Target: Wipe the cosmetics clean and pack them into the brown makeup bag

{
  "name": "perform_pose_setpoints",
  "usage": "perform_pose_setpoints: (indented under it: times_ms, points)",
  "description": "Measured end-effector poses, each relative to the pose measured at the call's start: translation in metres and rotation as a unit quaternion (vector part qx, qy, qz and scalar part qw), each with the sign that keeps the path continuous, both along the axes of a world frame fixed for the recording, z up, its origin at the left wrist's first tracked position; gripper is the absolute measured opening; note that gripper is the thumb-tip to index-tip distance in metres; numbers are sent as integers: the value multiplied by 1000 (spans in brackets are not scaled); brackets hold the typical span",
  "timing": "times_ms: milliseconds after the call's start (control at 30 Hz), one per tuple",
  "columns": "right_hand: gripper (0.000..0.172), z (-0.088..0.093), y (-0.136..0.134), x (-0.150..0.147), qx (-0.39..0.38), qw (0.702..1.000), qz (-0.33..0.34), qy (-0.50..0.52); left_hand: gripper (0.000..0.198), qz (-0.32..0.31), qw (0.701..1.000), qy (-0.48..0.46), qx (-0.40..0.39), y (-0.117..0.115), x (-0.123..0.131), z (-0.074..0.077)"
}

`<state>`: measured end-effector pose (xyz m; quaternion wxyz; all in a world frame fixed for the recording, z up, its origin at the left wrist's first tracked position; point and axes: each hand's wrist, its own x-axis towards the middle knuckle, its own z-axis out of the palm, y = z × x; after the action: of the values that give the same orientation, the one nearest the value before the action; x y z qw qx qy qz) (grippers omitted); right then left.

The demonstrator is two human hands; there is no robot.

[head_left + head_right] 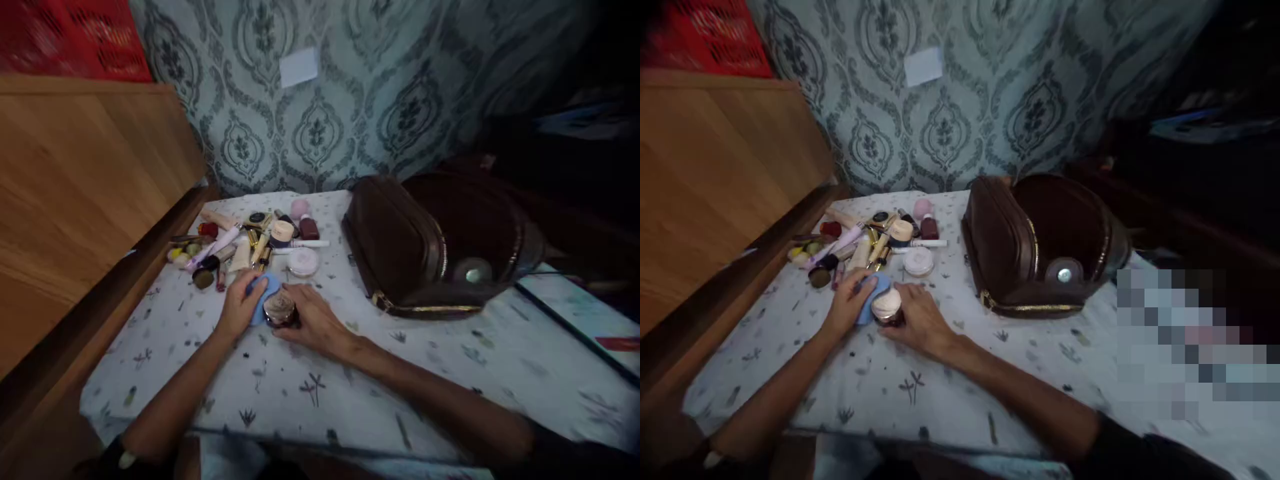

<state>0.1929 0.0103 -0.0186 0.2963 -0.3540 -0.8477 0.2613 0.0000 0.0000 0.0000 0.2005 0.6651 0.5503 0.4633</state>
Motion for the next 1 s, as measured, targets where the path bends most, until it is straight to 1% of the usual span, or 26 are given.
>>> perform_pose_setpoints:
  times_ms: [33,100,167,233,333,433,533,700,800,900,1000]
  points:
    - [61,-2,0,-1,4,1000,0,7,27,-16,1000,5,-9,-3,0,-1]
    - [47,-5,0,-3,3,1000,-2,28,28,-42,999,12,-25,-7,1,-2]
    - [40,-6,0,-3,-13,998,-3,57,31,-66,997,17,-44,-10,2,-2]
    - [40,-4,-1,-2,-43,995,-11,90,33,-76,995,12,-58,-10,3,-2]
    - [40,3,-3,0,-104,985,-23,137,33,-60,996,-12,-67,-9,5,-3]
    - [38,8,-3,1,-149,973,-27,175,33,-47,997,-39,-56,-8,9,-3]
    - [35,9,-2,0,-180,961,-27,209,31,-47,997,-47,-37,-10,12,0]
    - [38,7,2,3,-193,952,-55,231,24,-48,998,-3,32,-17,17,6]
    - [39,8,4,5,-206,946,-66,240,20,-53,995,31,85,-20,21,6]
    - [40,9,5,7,-243,927,-66,278,20,-52,988,62,131,-22,26,4]
    - [48,11,5,8,-294,895,-65,329,17,-69,983,77,152,-23,28,5]
